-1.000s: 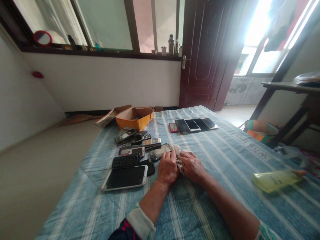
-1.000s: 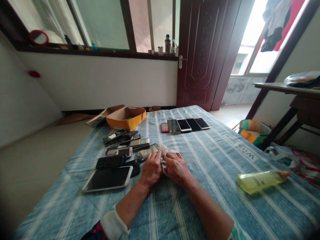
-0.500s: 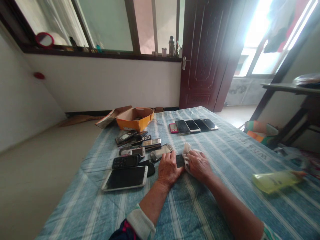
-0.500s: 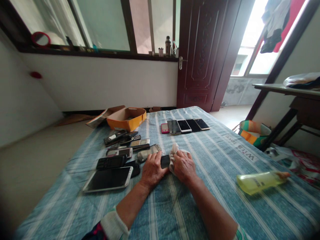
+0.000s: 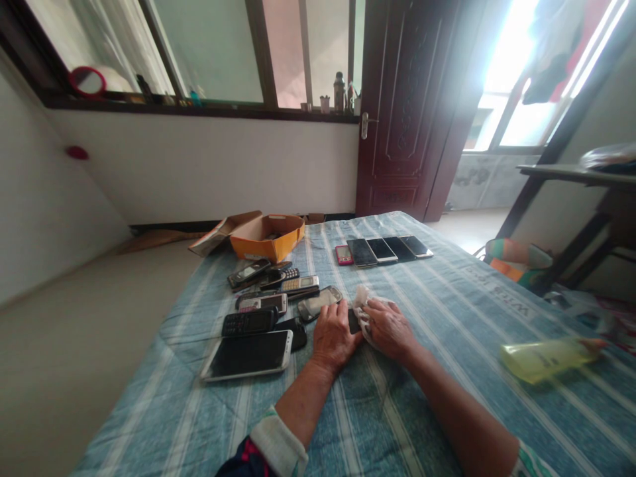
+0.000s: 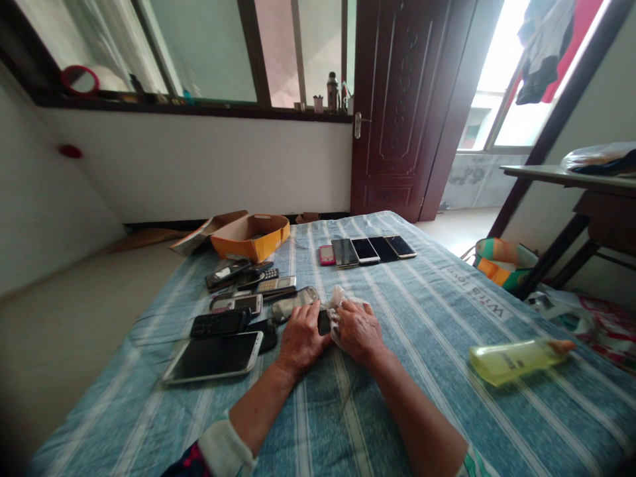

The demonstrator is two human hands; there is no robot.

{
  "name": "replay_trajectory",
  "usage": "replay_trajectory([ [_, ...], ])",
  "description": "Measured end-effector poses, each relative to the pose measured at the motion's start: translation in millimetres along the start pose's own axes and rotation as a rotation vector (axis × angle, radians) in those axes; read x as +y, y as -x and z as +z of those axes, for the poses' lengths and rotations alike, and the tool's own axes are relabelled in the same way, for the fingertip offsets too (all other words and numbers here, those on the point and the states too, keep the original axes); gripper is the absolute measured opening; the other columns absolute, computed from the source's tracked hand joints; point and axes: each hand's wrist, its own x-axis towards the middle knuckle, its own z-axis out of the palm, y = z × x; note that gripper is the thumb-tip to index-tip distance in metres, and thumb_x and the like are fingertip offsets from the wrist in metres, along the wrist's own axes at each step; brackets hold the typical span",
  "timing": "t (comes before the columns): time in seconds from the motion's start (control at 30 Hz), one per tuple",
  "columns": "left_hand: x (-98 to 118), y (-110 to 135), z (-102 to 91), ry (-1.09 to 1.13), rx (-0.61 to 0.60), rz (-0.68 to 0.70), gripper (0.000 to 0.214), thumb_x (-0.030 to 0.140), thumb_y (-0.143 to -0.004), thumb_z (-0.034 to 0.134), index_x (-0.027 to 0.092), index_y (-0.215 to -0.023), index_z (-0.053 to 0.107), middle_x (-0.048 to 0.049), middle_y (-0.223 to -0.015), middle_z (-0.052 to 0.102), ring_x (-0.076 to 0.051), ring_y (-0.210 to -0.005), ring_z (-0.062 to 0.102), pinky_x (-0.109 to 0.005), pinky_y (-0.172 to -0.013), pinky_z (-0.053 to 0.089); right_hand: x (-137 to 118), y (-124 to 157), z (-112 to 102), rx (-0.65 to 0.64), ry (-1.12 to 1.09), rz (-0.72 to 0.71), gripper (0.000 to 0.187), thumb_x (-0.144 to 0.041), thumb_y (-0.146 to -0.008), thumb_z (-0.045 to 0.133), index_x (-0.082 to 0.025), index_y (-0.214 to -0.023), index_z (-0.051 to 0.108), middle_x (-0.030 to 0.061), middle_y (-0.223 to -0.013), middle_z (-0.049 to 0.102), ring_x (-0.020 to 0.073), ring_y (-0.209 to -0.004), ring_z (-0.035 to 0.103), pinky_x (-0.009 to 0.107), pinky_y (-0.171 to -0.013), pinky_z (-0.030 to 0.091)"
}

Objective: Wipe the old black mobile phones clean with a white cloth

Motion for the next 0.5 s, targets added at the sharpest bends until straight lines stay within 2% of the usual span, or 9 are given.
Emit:
replay_trajectory([
  [0.23,0,0,1.8,0.018,0.006,-0.013,0.061,0.050,-0.073,0.070,0.009,-0.116,0.057,-0.0122,-0.101,0.064,-0.028,-0.097,0.056,-0.037,-0.089,0.044,4,5,-9,0.027,0.068,0.120,0.027,-0.019,-0.090,0.041,-0.020,-0.093,0.068,0.0101,-0.115,0.066,0.0243,-0.114,0.055,0.041,-0.102,0.033],
  [0.3,-1,0,1.7,0.015,-0.004,-0.005,0.055,0.044,-0.076,0.067,0.009,-0.117,0.057,-0.0129,-0.102,0.064,-0.028,-0.097,0.056,-0.037,-0.088,0.044,-1,5,-6,0.035,0.036,0.062,0.028,-0.018,-0.089,0.042,-0.021,-0.098,0.068,0.0089,-0.122,0.063,0.0225,-0.117,0.053,0.039,-0.104,0.032],
  [0.43,0,-1,-0.6,-0.012,-0.045,-0.017,0.034,0.020,-0.083,0.052,0.008,-0.114,0.059,-0.0140,-0.100,0.064,-0.027,-0.094,0.057,-0.036,-0.085,0.044,-13,3,4,-0.022,-0.071,-0.148,0.036,-0.013,-0.085,0.045,-0.025,-0.113,0.065,0.0039,-0.129,0.060,0.0170,-0.123,0.049,0.033,-0.106,0.030],
  [0.5,0,-1,-1.7,-0.011,-0.046,-0.021,0.032,0.019,-0.083,0.050,0.009,-0.112,0.060,-0.0141,-0.099,0.064,-0.027,-0.093,0.057,-0.037,-0.084,0.044,-14,1,5,-0.033,-0.082,-0.153,0.035,-0.014,-0.086,0.044,-0.024,-0.112,0.065,0.0038,-0.128,0.061,0.0167,-0.122,0.050,0.033,-0.107,0.030],
])
